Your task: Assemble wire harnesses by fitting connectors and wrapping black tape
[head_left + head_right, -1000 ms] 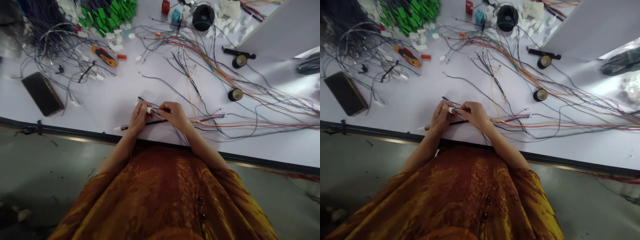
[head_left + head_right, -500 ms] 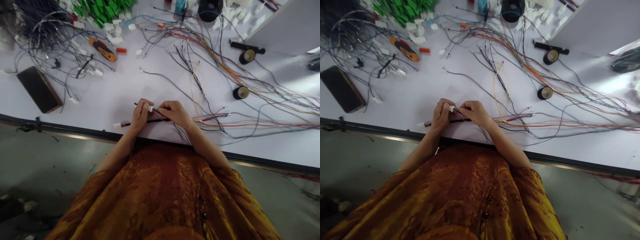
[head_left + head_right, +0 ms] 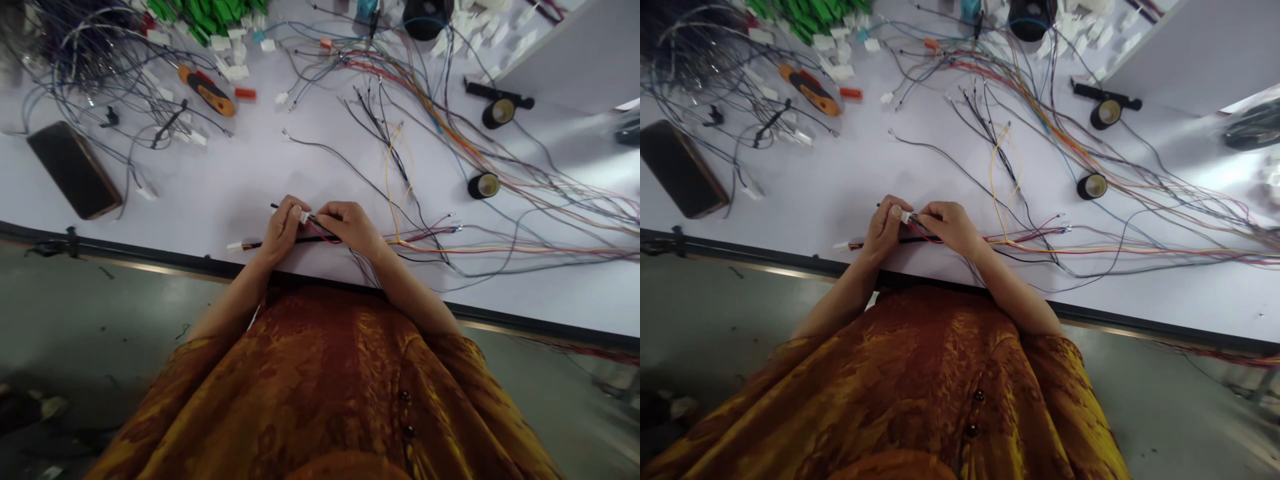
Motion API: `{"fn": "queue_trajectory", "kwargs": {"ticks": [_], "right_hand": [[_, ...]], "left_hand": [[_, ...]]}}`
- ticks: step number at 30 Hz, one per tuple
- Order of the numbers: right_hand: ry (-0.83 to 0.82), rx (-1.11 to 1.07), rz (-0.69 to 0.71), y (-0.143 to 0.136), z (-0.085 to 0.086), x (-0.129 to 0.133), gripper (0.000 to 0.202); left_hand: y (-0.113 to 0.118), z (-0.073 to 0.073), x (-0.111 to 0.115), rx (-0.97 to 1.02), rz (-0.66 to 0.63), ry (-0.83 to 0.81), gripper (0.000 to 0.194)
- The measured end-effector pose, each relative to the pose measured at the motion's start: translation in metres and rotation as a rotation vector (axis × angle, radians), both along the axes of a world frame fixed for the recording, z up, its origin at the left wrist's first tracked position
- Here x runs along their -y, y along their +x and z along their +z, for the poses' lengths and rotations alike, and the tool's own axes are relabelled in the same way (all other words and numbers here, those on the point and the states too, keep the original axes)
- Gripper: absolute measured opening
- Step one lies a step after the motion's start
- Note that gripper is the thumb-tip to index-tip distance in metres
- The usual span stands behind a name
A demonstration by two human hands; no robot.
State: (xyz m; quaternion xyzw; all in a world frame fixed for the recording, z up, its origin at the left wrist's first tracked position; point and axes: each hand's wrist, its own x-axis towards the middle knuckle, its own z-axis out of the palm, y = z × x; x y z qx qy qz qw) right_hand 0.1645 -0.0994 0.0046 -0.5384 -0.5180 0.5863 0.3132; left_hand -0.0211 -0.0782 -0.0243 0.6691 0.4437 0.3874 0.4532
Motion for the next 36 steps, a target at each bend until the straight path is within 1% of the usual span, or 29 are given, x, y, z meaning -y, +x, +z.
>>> {"fn": "queue_trajectory", "kwargs": {"ticks": [7,10,13,16,19,25,29,33,36], "right_hand": [[0.055,0.026,-0.023,-0.004,-0.002,0.002,0.028],[0.128,0.097,-0.053,-0.008,-0.002,0.004,0.026],[0.181,0.135,-0.039,-0.009,-0.001,0.003,0.025],[0.152,0.106,-0.004,-0.004,0.0,0.002,0.025],[0.133,0.096,-0.009,0.0,0.0,0.002,0.024],[0.157,0.087,-0.04,-0.006,-0.005,0.003,0.023],[0.175,0.089,-0.061,-0.007,-0.006,0.006,0.024],[0.162,0.087,-0.083,-0.006,-0.01,0.006,0.026],[0.188,0.1,-0.097,-0.007,-0.012,0.002,0.025]], "left_hand": [[0.003,0.0,0.002,0.003,-0.018,-0.021,0.048],[0.004,-0.001,0.003,0.006,-0.028,-0.044,0.048],[0.004,0.0,0.004,0.028,-0.026,-0.074,0.048],[0.005,0.002,0.003,0.061,0.009,-0.102,0.047],[0.006,0.004,0.003,0.065,0.033,-0.089,0.046],[0.006,0.001,0.004,-0.02,-0.022,-0.027,0.047],[0.006,-0.001,0.005,-0.014,-0.024,-0.029,0.046],[0.008,0.001,0.005,0.024,0.04,-0.036,0.047],[0.009,0.002,0.003,0.039,0.074,-0.028,0.048]]}}
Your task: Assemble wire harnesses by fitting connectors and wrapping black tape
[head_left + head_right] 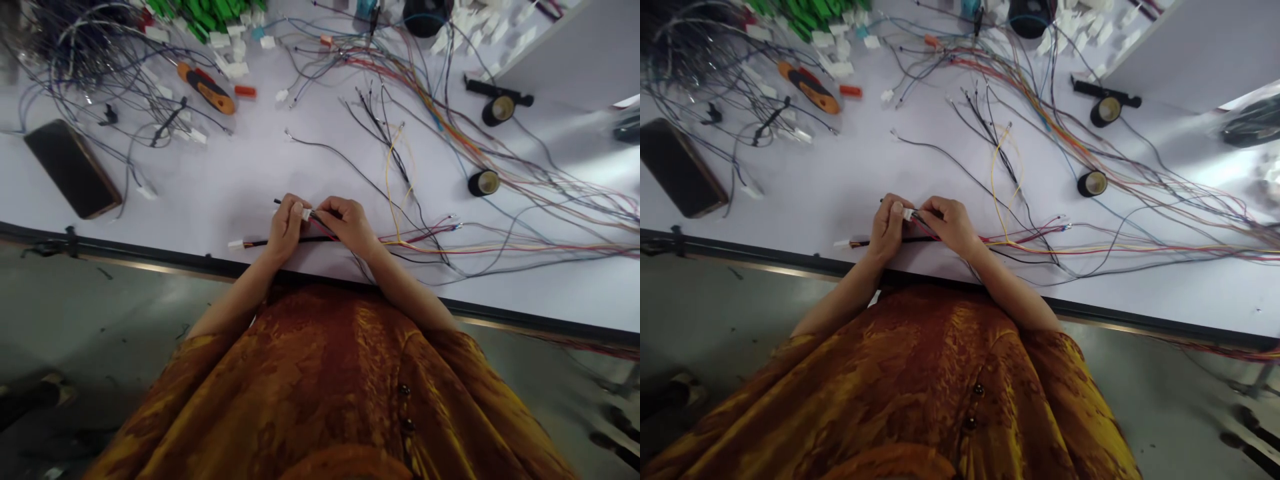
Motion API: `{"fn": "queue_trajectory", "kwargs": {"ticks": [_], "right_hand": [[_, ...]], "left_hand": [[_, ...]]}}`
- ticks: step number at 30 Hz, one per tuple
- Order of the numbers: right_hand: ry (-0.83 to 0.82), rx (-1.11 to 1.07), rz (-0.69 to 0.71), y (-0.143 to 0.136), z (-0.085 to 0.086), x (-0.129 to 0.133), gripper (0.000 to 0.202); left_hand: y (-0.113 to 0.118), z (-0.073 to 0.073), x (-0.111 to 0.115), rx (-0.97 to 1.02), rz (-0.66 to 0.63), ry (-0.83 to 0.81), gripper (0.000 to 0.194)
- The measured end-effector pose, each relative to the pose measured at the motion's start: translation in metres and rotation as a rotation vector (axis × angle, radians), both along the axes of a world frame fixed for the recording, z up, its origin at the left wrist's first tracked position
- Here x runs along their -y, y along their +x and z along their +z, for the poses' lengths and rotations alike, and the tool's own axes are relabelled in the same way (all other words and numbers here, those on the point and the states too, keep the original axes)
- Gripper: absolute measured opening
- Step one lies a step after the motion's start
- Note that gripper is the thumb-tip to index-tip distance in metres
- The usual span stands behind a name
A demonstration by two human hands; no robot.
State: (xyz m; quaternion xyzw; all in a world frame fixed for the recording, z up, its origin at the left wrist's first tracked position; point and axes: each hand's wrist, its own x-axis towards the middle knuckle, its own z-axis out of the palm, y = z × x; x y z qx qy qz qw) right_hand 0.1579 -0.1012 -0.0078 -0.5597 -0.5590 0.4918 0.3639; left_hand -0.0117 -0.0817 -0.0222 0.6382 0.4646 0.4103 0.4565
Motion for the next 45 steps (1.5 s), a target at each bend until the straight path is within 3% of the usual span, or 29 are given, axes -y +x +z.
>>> {"fn": "queue_trajectory", "kwargs": {"ticks": [7,13,19,23,26,29,31,34,37,39,41,43,45], "right_hand": [[0.064,0.014,0.029,0.006,0.008,0.003,0.026],[0.226,0.308,0.043,0.001,0.011,0.013,0.019],[0.254,0.608,0.109,-0.001,0.005,0.016,0.029],[0.224,0.4,0.048,0.012,-0.015,0.022,0.03],[0.225,0.241,0.034,0.023,-0.028,0.022,0.033],[0.276,0.177,0.073,0.028,-0.036,0.017,0.046],[0.301,0.157,0.076,0.026,-0.04,0.014,0.059],[0.275,0.147,0.045,0.02,-0.042,0.013,0.063],[0.286,0.104,0.034,0.032,-0.031,0.021,0.048],[0.318,0.127,-0.128,0.064,-0.017,0.029,0.037],[0.298,0.275,-0.53,0.118,-0.007,0.034,0.032],[0.182,0.505,-0.889,0.179,-0.004,0.035,0.027],[-0.036,0.667,-1.039,0.23,-0.007,0.033,0.017]], "left_hand": [[-0.006,-0.005,-0.007,0.184,0.088,-0.208,0.049],[-0.004,0.0,-0.004,0.427,-0.059,-0.502,0.049],[0.011,0.001,-0.001,0.599,0.068,-0.571,0.039],[0.018,0.002,0.001,0.613,0.144,-0.49,0.032],[0.016,0.008,0.003,0.527,0.101,-0.449,0.032],[0.009,0.012,0.004,0.331,0.044,-0.302,0.037],[0.007,0.01,0.005,0.296,0.102,-0.227,0.032],[0.01,0.003,0.005,0.474,0.218,-0.353,0.032],[0.013,0.0,0.007,0.572,0.24,-0.438,0.037],[0.014,0.001,0.008,0.57,0.226,-0.415,0.039],[0.013,0.003,0.01,0.581,0.217,-0.418,0.04],[0.012,0.004,0.01,0.59,0.214,-0.456,0.039],[0.011,0.006,0.008,0.567,0.197,-0.483,0.037]]}}
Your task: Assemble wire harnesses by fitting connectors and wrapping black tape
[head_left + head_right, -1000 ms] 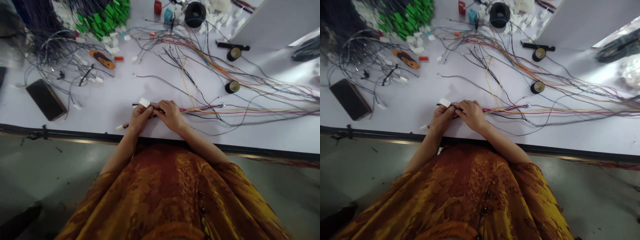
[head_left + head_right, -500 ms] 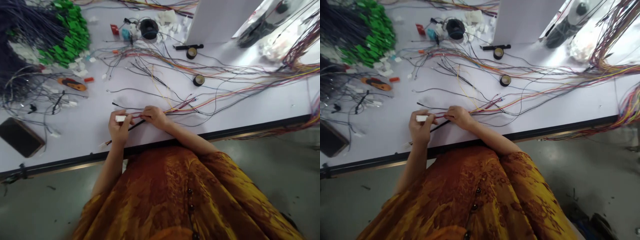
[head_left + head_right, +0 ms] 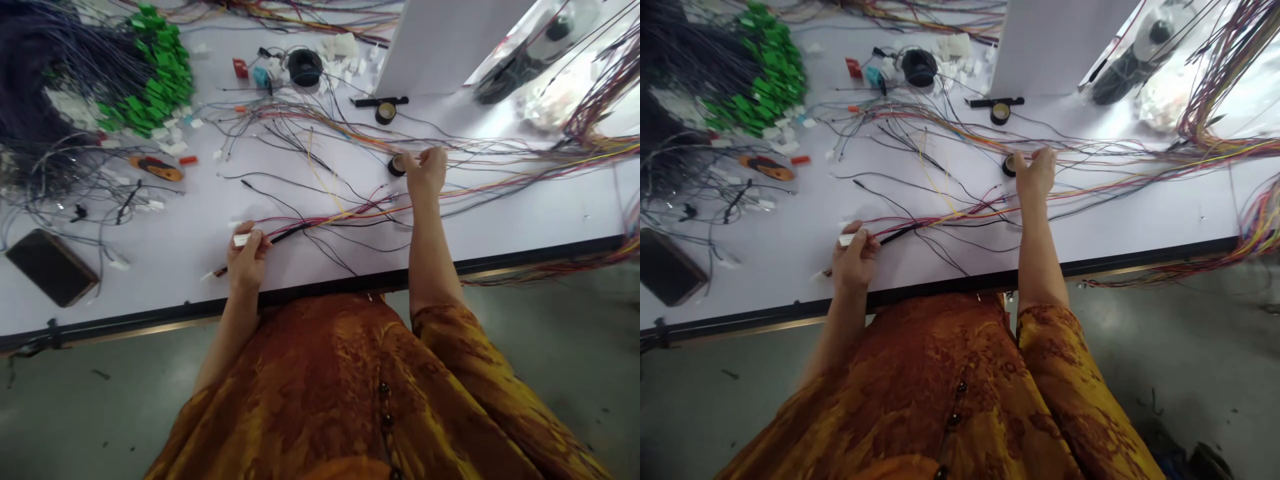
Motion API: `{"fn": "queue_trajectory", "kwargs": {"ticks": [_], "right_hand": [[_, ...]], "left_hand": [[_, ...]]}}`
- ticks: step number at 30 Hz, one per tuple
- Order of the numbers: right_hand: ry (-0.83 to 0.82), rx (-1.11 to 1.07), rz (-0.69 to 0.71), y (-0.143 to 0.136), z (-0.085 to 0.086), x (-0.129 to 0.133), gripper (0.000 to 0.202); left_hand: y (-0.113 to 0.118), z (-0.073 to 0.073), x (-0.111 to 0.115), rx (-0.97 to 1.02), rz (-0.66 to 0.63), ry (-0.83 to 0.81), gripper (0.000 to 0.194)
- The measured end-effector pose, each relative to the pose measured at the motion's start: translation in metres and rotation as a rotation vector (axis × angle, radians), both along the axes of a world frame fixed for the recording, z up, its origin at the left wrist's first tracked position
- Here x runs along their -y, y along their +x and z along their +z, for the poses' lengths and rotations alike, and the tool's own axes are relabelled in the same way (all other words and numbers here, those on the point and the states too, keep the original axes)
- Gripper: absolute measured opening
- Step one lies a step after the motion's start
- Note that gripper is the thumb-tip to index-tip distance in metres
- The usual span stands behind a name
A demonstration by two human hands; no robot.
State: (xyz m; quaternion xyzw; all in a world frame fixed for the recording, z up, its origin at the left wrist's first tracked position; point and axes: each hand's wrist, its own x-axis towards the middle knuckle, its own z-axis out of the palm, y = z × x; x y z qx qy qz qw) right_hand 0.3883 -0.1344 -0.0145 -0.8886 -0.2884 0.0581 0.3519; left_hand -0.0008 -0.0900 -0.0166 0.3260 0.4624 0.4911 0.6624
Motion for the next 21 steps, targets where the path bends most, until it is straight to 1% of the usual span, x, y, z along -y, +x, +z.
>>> {"fn": "queue_trajectory", "kwargs": {"ticks": [1,2,3,4,6,7,9,10,12,13,15,17,19,21], "right_hand": [[-0.09,0.011,-0.042,0.016,-0.002,-0.002,0.013],[-0.133,0.024,-0.038,0.023,-0.003,-0.004,0.009],[-0.125,0.043,0.002,0.022,-0.002,-0.007,0.006],[-0.071,0.055,0.074,0.013,0.0,-0.01,0.004],[0.097,0.001,0.282,-0.026,0.011,-0.016,0.008],[0.16,-0.087,0.398,-0.051,0.018,-0.018,0.009],[0.197,-0.352,0.615,-0.103,0.034,-0.019,0.006],[0.2,-0.482,0.691,-0.127,0.042,-0.019,0.005],[0.201,-0.698,0.788,-0.163,0.053,-0.016,0.006],[0.201,-0.776,0.815,-0.175,0.057,-0.015,0.007],[0.193,-0.867,0.853,-0.19,0.061,-0.012,0.009],[0.175,-0.911,0.885,-0.195,0.063,-0.01,0.009],[0.175,-0.974,0.881,-0.197,0.062,-0.012,0.009],[0.198,-1.075,0.825,-0.197,0.062,-0.018,0.008]], "left_hand": [[0.0,0.002,-0.001,-0.018,-0.021,0.007,0.035],[0.001,0.005,-0.002,-0.041,-0.043,0.029,0.031],[0.001,0.008,-0.003,-0.072,-0.067,0.068,0.027],[0.002,0.013,-0.004,-0.116,-0.094,0.121,0.023],[0.005,0.024,-0.003,-0.239,-0.146,0.24,0.019],[0.007,0.03,-0.003,-0.311,-0.172,0.293,0.017],[0.011,0.04,-0.003,-0.44,-0.218,0.389,0.015],[0.012,0.043,-0.003,-0.491,-0.237,0.439,0.016],[0.015,0.046,-0.005,-0.571,-0.277,0.553,0.024],[0.015,0.046,-0.006,-0.601,-0.288,0.614,0.025],[0.015,0.043,-0.008,-0.638,-0.281,0.702,0.016],[0.013,0.04,-0.01,-0.613,-0.241,0.69,0.004],[0.01,0.036,-0.012,-0.509,-0.232,0.568,0.008],[0.006,0.032,-0.014,-0.32,-0.28,0.419,0.012]]}}
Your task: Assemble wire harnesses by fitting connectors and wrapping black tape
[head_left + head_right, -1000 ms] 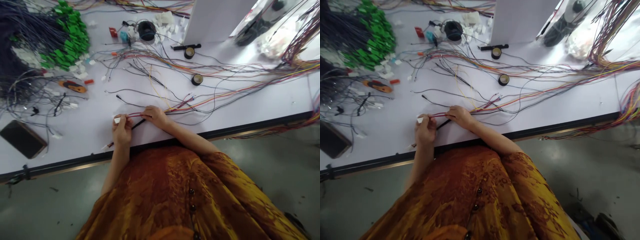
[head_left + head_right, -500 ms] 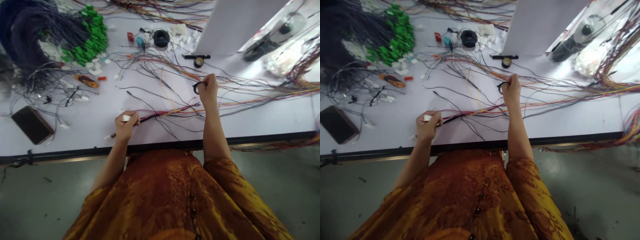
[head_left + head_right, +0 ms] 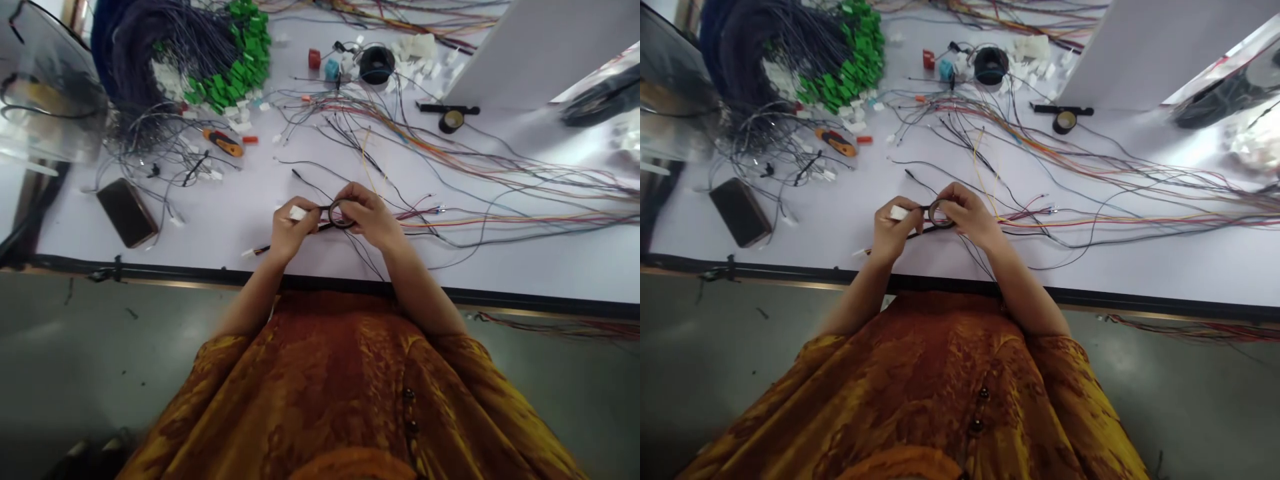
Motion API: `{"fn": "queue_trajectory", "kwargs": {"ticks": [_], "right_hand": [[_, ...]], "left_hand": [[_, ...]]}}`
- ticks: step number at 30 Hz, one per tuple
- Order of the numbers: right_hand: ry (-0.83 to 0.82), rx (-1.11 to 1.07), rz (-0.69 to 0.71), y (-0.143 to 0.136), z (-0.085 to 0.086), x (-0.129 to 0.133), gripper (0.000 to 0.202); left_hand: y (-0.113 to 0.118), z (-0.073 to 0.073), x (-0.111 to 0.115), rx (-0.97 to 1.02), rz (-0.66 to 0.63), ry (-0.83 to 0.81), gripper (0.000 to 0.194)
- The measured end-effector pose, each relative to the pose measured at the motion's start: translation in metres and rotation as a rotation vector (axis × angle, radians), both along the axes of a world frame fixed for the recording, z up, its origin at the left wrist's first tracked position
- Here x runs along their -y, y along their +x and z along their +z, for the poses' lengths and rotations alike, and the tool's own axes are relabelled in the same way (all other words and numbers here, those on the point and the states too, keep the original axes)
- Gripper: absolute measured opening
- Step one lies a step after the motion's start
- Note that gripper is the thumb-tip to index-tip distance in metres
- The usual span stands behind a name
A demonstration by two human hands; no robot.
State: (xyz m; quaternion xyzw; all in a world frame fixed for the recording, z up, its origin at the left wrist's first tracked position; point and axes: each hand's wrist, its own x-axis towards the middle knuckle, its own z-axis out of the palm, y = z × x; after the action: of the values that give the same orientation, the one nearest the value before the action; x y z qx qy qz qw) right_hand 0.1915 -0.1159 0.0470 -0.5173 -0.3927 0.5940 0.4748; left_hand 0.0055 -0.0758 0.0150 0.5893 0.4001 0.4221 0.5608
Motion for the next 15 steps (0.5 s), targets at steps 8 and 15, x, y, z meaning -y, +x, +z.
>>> {"fn": "queue_trajectory", "kwargs": {"ticks": [8,15], "right_hand": [[-0.134,-0.169,0.07,0.002,-0.016,-0.036,0.008],[-0.189,-0.057,0.207,0.004,-0.016,-0.053,0.006]], "left_hand": [[-0.024,-0.021,-0.01,0.141,0.005,-0.19,0.038],[-0.034,-0.016,-0.024,-0.065,-0.046,-0.058,0.031]]}}
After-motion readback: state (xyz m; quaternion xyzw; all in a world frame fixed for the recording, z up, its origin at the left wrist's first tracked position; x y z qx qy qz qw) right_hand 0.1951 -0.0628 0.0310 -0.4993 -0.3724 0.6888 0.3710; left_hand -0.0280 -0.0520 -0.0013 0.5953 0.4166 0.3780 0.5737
